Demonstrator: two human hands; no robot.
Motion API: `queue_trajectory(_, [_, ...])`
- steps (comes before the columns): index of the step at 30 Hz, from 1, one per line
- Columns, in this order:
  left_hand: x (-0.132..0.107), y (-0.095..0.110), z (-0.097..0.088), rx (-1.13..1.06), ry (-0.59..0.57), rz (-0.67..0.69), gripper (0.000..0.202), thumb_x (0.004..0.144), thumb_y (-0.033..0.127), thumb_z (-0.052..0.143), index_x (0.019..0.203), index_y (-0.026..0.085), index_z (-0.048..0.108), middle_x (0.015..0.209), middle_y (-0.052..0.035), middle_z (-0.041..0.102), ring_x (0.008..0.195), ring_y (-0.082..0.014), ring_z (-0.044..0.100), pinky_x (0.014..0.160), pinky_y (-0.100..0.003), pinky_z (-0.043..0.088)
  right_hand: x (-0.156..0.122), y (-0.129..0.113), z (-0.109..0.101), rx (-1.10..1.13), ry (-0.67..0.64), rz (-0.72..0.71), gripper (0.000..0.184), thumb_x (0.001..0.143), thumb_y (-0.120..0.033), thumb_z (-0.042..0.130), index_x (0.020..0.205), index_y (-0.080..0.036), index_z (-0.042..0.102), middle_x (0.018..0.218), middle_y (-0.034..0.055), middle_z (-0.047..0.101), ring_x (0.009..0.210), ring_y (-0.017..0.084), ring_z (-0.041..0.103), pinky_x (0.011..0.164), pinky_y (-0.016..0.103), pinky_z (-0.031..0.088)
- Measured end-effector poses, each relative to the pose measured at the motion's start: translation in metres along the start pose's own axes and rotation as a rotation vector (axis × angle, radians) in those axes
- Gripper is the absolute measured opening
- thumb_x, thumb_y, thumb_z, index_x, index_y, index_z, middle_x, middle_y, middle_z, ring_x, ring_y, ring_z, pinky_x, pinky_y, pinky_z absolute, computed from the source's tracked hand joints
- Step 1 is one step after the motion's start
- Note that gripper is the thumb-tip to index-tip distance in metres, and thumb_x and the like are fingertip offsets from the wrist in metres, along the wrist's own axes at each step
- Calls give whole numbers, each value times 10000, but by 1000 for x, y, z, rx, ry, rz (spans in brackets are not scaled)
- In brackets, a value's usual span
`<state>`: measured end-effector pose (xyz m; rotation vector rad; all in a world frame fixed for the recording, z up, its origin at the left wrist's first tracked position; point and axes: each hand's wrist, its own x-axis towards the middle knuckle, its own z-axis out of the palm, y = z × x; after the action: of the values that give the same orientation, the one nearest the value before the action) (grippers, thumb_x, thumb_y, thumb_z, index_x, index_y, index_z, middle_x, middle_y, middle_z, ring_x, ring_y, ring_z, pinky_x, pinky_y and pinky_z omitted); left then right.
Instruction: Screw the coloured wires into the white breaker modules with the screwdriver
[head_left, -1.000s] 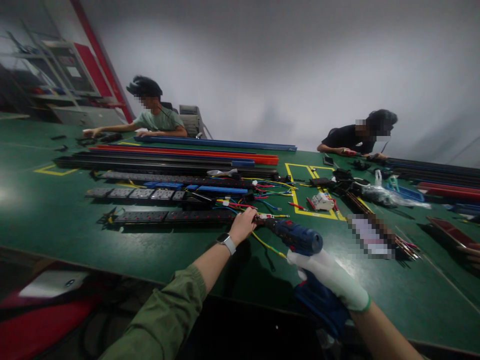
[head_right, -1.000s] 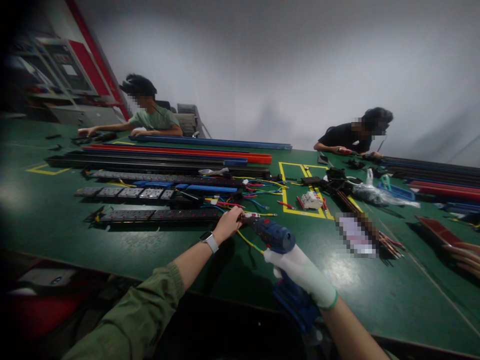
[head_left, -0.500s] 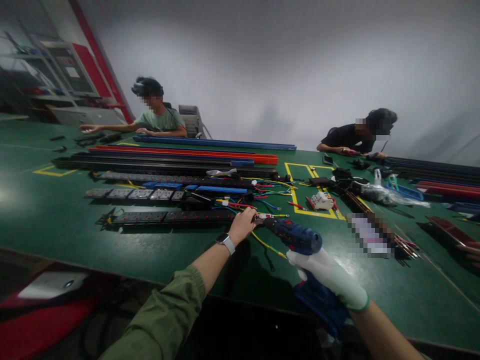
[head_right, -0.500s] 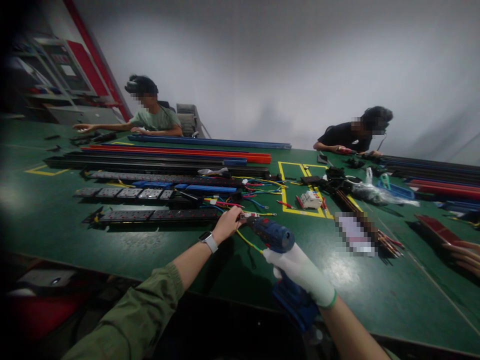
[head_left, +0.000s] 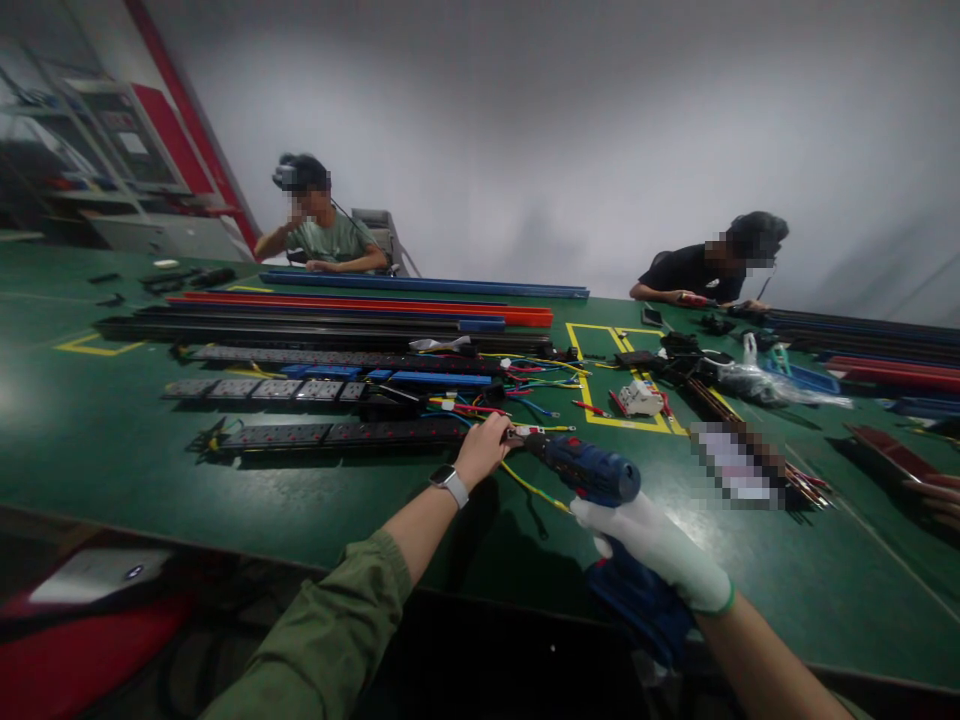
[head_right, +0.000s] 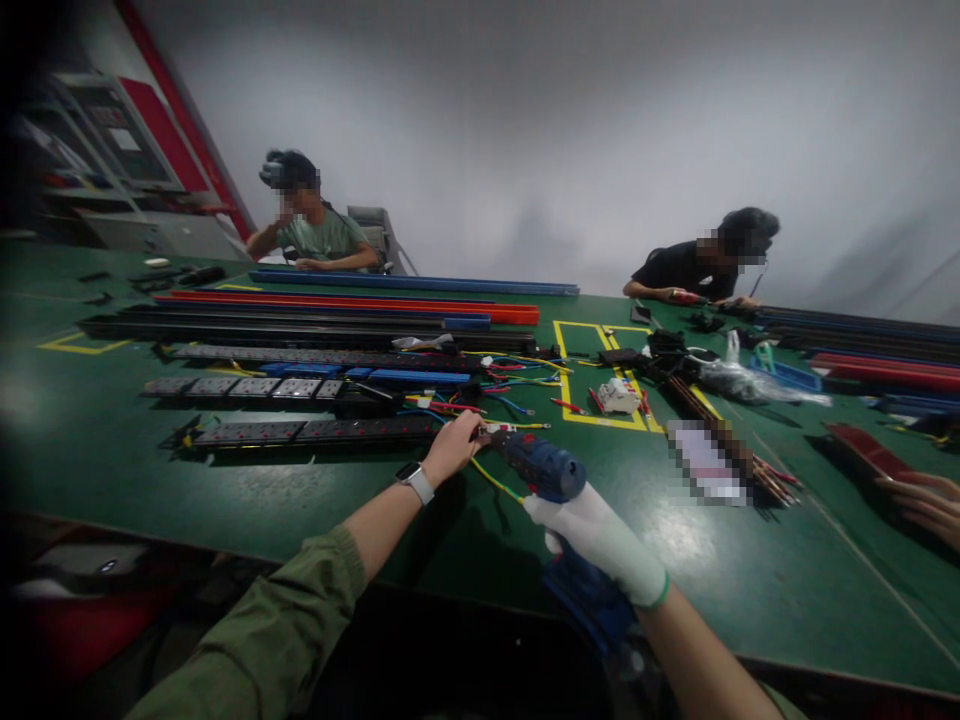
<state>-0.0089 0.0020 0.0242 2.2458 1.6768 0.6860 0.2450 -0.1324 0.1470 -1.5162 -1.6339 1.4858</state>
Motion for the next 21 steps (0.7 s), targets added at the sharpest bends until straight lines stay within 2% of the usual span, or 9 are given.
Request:
queue_trajectory(6, [0,0,1,28,6,2,143,998,271,674,1132,227,697,1205,-78,671,1068,-224,689,925,-314,486,-1,-1,-1,14,-39,-23,427,856,-581,719,959,-178,624,616,-26,597,562,122,531,559,263,373])
queue_trajectory(12, [0,1,0,17,8,-1,196,1011,389,669,1107,219,691,1175,-77,674,1046,-228,692,899,-318,491,-1,-2,-1,-5,-14,-4,436,853,-585,735,960,-182,608,609,-26,596,547,113,505,549,268,359])
queue_trajectory(17, [1,-1,1,20,-1,3,148,1010,324,670,1112,219,692,1197,-78,676,1065,-226,690,911,-317,486,-2,-6,0,16,-9,16,440,840,-578,744,996,-185,620,622,-26,602,554,120,524,547,266,365])
queue_trajectory(21, [1,-3,3,20,18,14,176,1013,366,671,1105,217,685,1180,-69,680,1054,-222,689,899,-311,485,-2,-5,1,-18,-9,13,419,852,-578,729,934,-182,620,603,-22,599,552,118,519,554,264,368])
